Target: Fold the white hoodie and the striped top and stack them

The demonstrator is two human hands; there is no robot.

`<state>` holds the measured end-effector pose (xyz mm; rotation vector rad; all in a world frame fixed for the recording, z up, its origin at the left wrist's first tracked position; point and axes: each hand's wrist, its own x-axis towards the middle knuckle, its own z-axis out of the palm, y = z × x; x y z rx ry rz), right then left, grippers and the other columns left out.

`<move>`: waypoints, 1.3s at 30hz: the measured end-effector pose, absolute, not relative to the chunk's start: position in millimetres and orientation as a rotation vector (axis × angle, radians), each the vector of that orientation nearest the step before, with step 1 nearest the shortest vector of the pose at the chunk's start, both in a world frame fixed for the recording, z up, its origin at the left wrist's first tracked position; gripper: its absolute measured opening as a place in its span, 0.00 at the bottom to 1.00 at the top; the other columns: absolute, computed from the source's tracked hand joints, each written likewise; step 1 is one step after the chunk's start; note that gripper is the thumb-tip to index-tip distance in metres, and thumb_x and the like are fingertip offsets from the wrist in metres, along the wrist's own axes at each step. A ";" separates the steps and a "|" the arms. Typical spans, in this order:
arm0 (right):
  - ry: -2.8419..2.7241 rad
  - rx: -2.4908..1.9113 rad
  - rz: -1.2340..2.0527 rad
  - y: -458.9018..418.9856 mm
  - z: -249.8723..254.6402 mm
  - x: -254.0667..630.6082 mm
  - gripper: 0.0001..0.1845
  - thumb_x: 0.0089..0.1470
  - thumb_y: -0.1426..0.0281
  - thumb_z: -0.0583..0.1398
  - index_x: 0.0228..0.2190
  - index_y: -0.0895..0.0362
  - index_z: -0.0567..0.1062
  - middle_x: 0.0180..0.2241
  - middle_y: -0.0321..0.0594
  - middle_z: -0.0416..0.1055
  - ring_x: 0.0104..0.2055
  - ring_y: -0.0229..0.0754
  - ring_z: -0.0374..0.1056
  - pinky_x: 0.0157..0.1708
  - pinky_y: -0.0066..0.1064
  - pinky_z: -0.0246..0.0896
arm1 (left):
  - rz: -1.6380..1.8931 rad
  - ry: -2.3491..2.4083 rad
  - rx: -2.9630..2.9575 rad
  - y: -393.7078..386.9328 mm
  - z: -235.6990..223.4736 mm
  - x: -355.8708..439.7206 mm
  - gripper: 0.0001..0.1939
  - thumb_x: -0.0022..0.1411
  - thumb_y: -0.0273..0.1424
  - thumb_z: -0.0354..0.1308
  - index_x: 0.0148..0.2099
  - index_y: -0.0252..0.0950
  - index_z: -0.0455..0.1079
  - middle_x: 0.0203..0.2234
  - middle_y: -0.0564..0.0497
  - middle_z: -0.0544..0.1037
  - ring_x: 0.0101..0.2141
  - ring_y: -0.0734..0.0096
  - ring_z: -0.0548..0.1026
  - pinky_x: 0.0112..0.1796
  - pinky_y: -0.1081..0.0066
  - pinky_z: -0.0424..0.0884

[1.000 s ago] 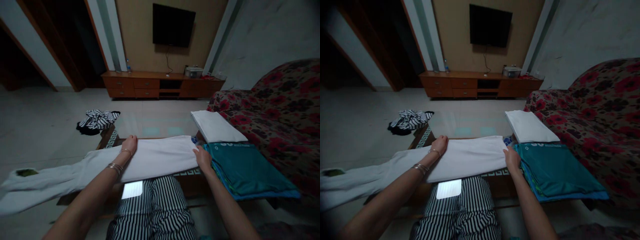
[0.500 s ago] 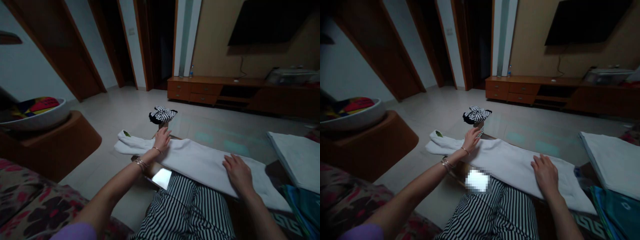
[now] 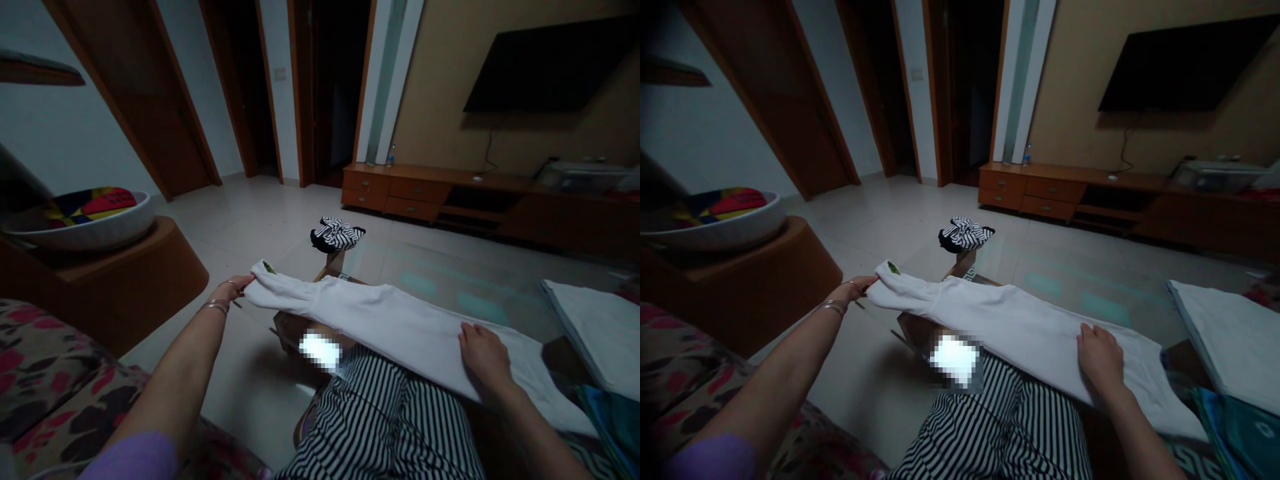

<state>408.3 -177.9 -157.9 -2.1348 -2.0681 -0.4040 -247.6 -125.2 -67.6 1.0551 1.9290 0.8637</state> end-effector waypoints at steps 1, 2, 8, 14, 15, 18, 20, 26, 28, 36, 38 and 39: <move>-2.073 -2.125 -0.384 -174.5 -146.4 393.2 0.21 0.59 0.69 0.50 0.48 0.64 0.73 0.47 0.57 0.71 0.49 0.54 0.66 0.48 0.44 0.60 | 0.874 1.880 1.022 -122.8 -72.8 -253.5 0.15 0.60 0.36 0.60 0.45 0.31 0.70 0.38 0.46 0.76 0.36 0.67 0.75 0.38 0.63 0.74; -2.098 -2.077 -0.347 -170.4 -133.9 374.9 0.20 0.58 0.70 0.51 0.49 0.64 0.73 0.47 0.56 0.71 0.49 0.53 0.66 0.49 0.43 0.60 | 0.888 1.841 1.003 -120.2 -77.9 -258.7 0.16 0.54 0.36 0.65 0.41 0.30 0.71 0.34 0.47 0.77 0.33 0.66 0.76 0.36 0.64 0.73; -2.376 -1.497 0.160 -137.3 -62.4 216.0 0.16 0.56 0.74 0.55 0.44 0.60 0.76 0.45 0.48 0.73 0.48 0.46 0.67 0.51 0.35 0.58 | 1.139 1.660 0.993 -112.2 -100.5 -276.2 0.26 0.28 0.31 0.71 0.35 0.32 0.69 0.25 0.51 0.76 0.27 0.66 0.73 0.31 0.68 0.70; -2.394 -1.115 0.813 -103.8 -13.1 40.6 0.12 0.55 0.74 0.56 0.38 0.59 0.79 0.38 0.41 0.77 0.40 0.40 0.70 0.41 0.27 0.61 | 1.394 1.475 1.066 -124.1 -86.9 -281.8 0.24 0.36 0.34 0.68 0.37 0.36 0.64 0.25 0.58 0.72 0.25 0.74 0.70 0.28 0.75 0.65; -2.375 -1.112 0.890 -99.8 -6.2 14.7 0.12 0.56 0.74 0.56 0.37 0.60 0.79 0.36 0.41 0.77 0.38 0.39 0.70 0.38 0.26 0.60 | 1.405 1.442 1.077 -127.6 -80.7 -281.8 0.24 0.37 0.35 0.68 0.36 0.36 0.63 0.25 0.58 0.72 0.25 0.75 0.69 0.28 0.75 0.65; -2.300 -1.118 0.999 -92.6 9.8 -50.7 0.12 0.57 0.69 0.57 0.34 0.62 0.79 0.29 0.39 0.75 0.30 0.35 0.66 0.30 0.24 0.55 | 1.425 1.323 1.105 -138.6 -60.5 -280.8 0.22 0.39 0.35 0.68 0.35 0.36 0.62 0.25 0.59 0.71 0.25 0.75 0.69 0.28 0.76 0.64; -2.262 -1.116 1.066 -90.5 15.6 -81.5 0.12 0.55 0.67 0.59 0.30 0.63 0.78 0.25 0.36 0.71 0.26 0.32 0.62 0.27 0.23 0.51 | 1.435 1.254 1.126 -144.9 -49.8 -281.9 0.21 0.39 0.34 0.68 0.34 0.36 0.63 0.25 0.58 0.71 0.25 0.76 0.68 0.28 0.76 0.62; -1.984 -1.106 1.404 -84.5 23.0 -119.3 0.02 0.49 0.75 0.59 0.26 0.62 0.72 0.20 0.29 0.60 0.21 0.29 0.52 0.22 0.22 0.47 | 1.424 1.299 1.233 -155.6 -49.7 -304.1 0.19 0.40 0.35 0.69 0.31 0.34 0.64 0.24 0.57 0.70 0.26 0.76 0.67 0.28 0.76 0.60; -1.857 -1.093 1.487 -83.6 25.2 -122.0 0.05 0.50 0.76 0.58 0.32 0.62 0.72 0.21 0.29 0.60 0.22 0.29 0.54 0.23 0.22 0.49 | 1.414 1.296 1.198 -158.7 -56.1 -313.0 0.20 0.41 0.35 0.70 0.32 0.34 0.64 0.23 0.58 0.69 0.24 0.77 0.66 0.26 0.77 0.59; -1.906 -0.958 1.738 -94.0 23.6 -134.6 0.14 0.51 0.83 0.54 0.39 0.62 0.74 0.25 0.34 0.66 0.24 0.30 0.59 0.25 0.22 0.56 | 1.295 1.244 1.150 -169.5 -68.8 -327.0 0.19 0.41 0.34 0.71 0.35 0.32 0.70 0.28 0.54 0.73 0.27 0.74 0.70 0.31 0.73 0.64; -1.889 -0.936 1.795 -97.8 19.1 -141.0 0.17 0.52 0.83 0.54 0.44 0.62 0.72 0.24 0.33 0.65 0.23 0.31 0.59 0.25 0.23 0.57 | 1.289 1.215 1.137 -173.4 -68.7 -325.5 0.19 0.40 0.33 0.71 0.35 0.33 0.71 0.29 0.54 0.74 0.29 0.73 0.71 0.33 0.72 0.65; -1.893 -0.939 1.792 -99.4 16.2 -144.5 0.19 0.53 0.82 0.54 0.47 0.62 0.71 0.24 0.33 0.65 0.23 0.31 0.59 0.26 0.23 0.58 | 1.289 1.192 1.128 -175.5 -68.4 -324.2 0.20 0.40 0.33 0.71 0.36 0.33 0.71 0.30 0.53 0.75 0.31 0.71 0.72 0.34 0.72 0.66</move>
